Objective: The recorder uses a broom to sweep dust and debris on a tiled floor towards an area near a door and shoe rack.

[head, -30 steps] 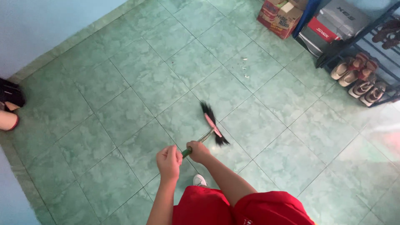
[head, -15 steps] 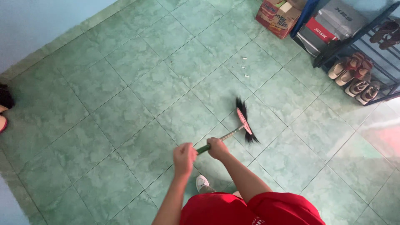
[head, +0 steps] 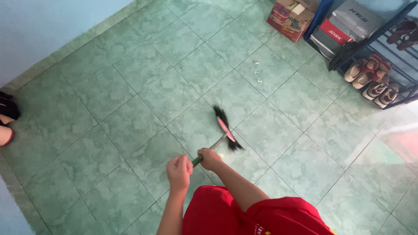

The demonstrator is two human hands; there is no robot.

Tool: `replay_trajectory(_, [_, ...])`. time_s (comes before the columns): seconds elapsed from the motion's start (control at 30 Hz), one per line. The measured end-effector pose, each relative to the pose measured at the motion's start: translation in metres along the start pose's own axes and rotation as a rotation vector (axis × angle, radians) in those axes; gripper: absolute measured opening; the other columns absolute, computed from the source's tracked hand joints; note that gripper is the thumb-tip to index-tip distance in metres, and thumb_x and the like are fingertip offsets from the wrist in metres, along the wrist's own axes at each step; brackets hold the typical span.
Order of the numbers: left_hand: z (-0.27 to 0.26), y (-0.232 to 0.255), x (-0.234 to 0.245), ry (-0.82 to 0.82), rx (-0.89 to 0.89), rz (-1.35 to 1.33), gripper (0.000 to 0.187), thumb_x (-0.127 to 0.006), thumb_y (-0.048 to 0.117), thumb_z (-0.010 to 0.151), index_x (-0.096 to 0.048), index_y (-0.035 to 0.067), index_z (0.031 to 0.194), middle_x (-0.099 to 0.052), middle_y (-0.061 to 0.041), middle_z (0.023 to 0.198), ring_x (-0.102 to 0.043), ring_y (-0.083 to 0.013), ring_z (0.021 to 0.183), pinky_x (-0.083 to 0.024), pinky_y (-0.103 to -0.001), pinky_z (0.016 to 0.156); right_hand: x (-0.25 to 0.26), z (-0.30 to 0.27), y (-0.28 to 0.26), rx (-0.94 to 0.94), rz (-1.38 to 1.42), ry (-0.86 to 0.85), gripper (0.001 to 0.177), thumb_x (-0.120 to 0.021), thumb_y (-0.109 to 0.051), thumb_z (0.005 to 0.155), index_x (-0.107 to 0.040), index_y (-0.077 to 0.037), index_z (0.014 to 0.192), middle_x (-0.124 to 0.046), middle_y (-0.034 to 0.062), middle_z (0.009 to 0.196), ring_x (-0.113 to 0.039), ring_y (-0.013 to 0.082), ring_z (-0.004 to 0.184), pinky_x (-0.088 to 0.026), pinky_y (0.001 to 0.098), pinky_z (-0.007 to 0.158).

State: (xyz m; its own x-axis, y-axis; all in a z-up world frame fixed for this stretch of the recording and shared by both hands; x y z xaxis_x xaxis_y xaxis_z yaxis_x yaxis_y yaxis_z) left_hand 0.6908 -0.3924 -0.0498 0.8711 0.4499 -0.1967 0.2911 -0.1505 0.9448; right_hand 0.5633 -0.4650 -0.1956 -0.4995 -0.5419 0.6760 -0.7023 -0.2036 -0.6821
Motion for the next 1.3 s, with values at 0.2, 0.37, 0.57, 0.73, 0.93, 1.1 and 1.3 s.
replay_trajectory(0.2, [-0.003,-0.034,-0.078,-0.072,0.074,-0.018,0.037,-0.056,0.012,0.093,-0.049,0.007,0.057,-0.045,0.001,0.051,-0.04,-0.0079,0.044,-0.029,-0.029,0.041,0.044,-0.023,0.084,-0.129,-0.033,0.07,0.015,-0.067,-0.012,0.078,-0.064,-0.011,0.093,-0.067,0.0124,0.101,-0.066,0.0393,0.098,-0.053,0.0496,0.079])
replay_trajectory(0.37, [0.02,-0.038,-0.117,-0.206,0.025,0.118,0.038,-0.057,0.014,0.093,-0.047,0.006,0.057,-0.045,0.001,0.051,-0.04,-0.0076,0.046,-0.031,-0.03,0.043,0.073,-0.013,0.13,-0.202,-0.075,0.082,0.014,-0.065,-0.012,0.08,-0.065,-0.013,0.094,-0.067,0.0107,0.103,-0.066,0.0385,0.099,-0.054,0.0493,0.08])
replay_trajectory(0.57, [0.092,-0.001,-0.079,-0.145,0.045,-0.027,0.042,-0.054,0.014,0.096,-0.047,0.006,0.055,-0.047,0.0,0.05,-0.043,-0.0101,0.048,-0.04,-0.03,0.052,0.078,0.05,0.096,-0.272,-0.128,0.063,0.013,-0.065,-0.013,0.083,-0.065,-0.014,0.096,-0.066,0.0097,0.106,-0.066,0.0368,0.102,-0.055,0.0504,0.08])
replay_trajectory(0.73, [0.134,0.07,-0.059,-0.056,-0.006,-0.152,0.045,-0.051,0.009,0.097,-0.04,0.007,0.054,-0.042,0.0,0.048,-0.041,-0.0111,0.047,-0.036,-0.031,0.049,0.102,0.122,0.014,-0.185,-0.083,0.079,0.012,-0.066,-0.014,0.083,-0.063,-0.012,0.095,-0.066,0.0105,0.105,-0.066,0.037,0.1,-0.055,0.05,0.079])
replay_trajectory(0.93, [0.185,0.106,-0.065,0.006,-0.044,-0.033,0.045,-0.051,0.01,0.098,-0.041,0.007,0.054,-0.045,-0.002,0.047,-0.036,-0.0097,0.042,-0.028,-0.029,0.043,0.102,0.193,-0.027,0.084,0.029,0.068,0.011,-0.065,-0.01,0.08,-0.064,-0.009,0.091,-0.069,0.0122,0.098,-0.067,0.0367,0.096,-0.054,0.0474,0.08])
replay_trajectory(1.1, [0.221,0.104,-0.095,-0.032,-0.012,0.012,0.044,-0.054,0.011,0.095,-0.042,0.006,0.053,-0.045,-0.002,0.047,-0.037,-0.009,0.041,-0.027,-0.029,0.04,0.127,0.213,-0.003,0.017,0.088,0.087,0.01,-0.064,-0.011,0.081,-0.065,-0.01,0.091,-0.07,0.012,0.098,-0.066,0.0368,0.097,-0.054,0.047,0.081])
replay_trajectory(1.3, [0.254,0.073,-0.151,-0.133,0.065,0.095,0.043,-0.055,0.014,0.093,-0.048,0.006,0.051,-0.047,-0.001,0.046,-0.039,-0.0085,0.041,-0.028,-0.03,0.04,0.173,0.212,0.062,-0.163,0.003,0.14,0.014,-0.067,-0.014,0.08,-0.066,-0.013,0.094,-0.069,0.0112,0.102,-0.066,0.0375,0.1,-0.054,0.0491,0.081])
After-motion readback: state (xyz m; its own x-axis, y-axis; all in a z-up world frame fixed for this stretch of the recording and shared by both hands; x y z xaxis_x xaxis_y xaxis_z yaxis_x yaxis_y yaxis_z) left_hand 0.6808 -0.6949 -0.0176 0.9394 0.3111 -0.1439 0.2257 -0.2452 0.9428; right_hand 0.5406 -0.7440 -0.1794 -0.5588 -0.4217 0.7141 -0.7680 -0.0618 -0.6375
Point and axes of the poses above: each hand's wrist, its own z-axis towards the middle knuckle, its own x-axis out of the back of the hand, y = z × x, the point moved 10 cm from there along z, towards the middle knuckle
